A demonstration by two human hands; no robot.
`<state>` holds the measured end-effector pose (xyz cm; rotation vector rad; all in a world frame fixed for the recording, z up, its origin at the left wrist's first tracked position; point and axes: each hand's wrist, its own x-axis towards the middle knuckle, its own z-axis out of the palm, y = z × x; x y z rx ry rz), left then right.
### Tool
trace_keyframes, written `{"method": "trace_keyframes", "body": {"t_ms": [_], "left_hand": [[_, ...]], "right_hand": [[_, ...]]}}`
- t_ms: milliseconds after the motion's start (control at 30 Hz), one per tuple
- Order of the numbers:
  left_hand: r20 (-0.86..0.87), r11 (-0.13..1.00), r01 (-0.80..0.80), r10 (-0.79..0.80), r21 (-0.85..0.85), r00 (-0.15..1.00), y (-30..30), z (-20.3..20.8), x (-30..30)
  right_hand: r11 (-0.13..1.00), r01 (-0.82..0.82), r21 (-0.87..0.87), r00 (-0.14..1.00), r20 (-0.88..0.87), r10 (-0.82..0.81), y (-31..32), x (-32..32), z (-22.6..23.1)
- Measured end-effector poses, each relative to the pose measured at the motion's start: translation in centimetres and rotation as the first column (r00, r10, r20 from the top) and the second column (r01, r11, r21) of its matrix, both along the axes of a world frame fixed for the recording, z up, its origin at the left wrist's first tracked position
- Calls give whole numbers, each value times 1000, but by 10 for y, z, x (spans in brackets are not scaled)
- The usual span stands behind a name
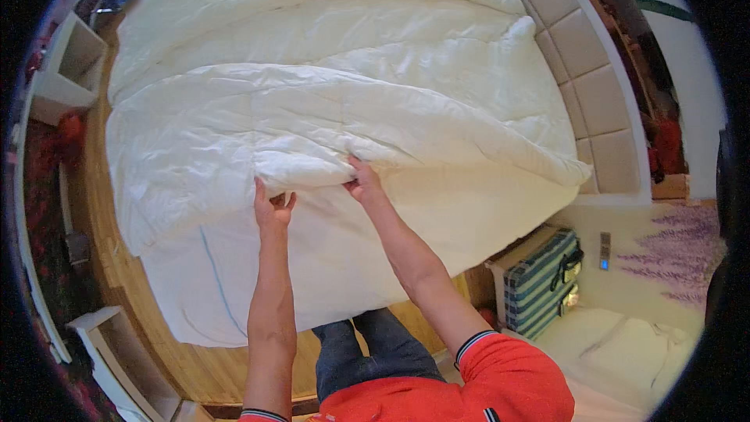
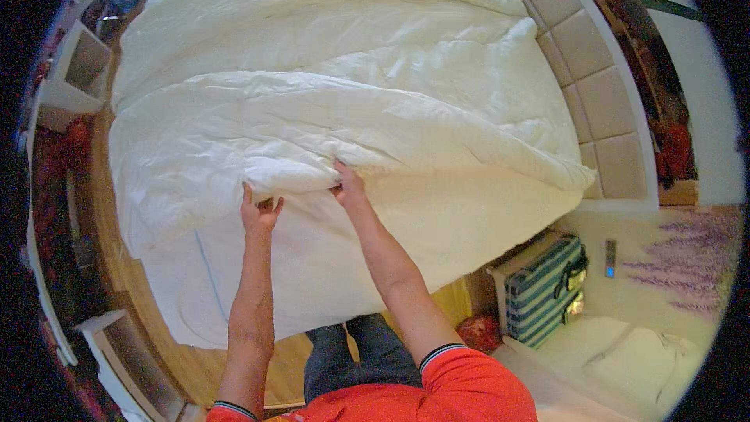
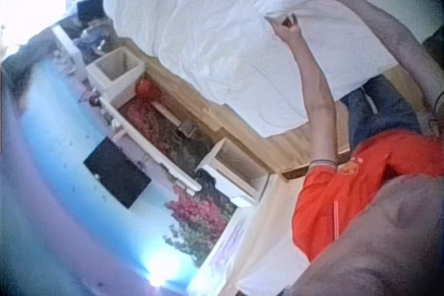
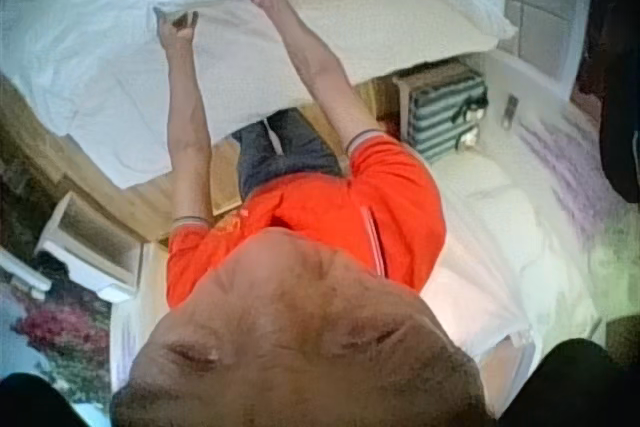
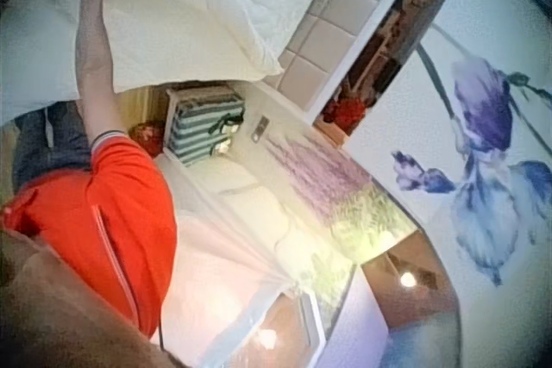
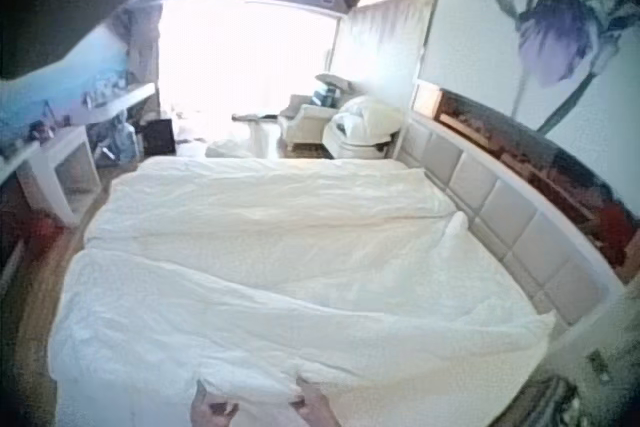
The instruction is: The person folds a large white duvet on a bed. They smooth the surface, fold the duvet in half lengthwise, then fold it again into a compact rectangle.
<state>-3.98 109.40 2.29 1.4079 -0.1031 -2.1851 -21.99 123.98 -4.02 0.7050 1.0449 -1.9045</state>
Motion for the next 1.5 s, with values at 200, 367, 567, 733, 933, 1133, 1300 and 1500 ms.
{"method": "trace_keyframes", "body": {"t_ms": [200, 367, 567, 733, 933, 1133, 1300, 1500], "left_hand": [[-180, 958, 276, -259, 76, 949, 73, -29, -105], [-156, 988, 140, -128, 71, 979, 77, -85, -132], [32, 994, 55, -58, 93, 998, 113, -73, -155], [138, 991, 133, -136, 36, 981, 187, -60, -238], [264, 971, 226, -239, 77, 934, 245, -50, -310], [880, 843, 501, -73, -197, 469, 302, -17, -375], [975, 502, 851, 215, -154, 50, 329, 2, -397], [893, -146, 930, 263, -338, 365, 318, 1, -395]], "right_hand": [[994, -105, 20, 993, -51, 106, 13, -8, -1], [854, -411, 319, 848, -210, 486, 64, -52, 31], [857, -235, 459, 938, -123, 323, 155, -168, 69], [676, -162, 719, 411, -574, 709, 213, -234, 58], [566, 213, 797, -83, -562, 823, 263, -362, 80], [240, -330, 913, -280, -337, 899, 285, -353, 46], [254, -139, 957, -278, -284, 918, 308, -348, 54], [56, -405, 913, -253, -171, 952, 316, -368, 104]]}}
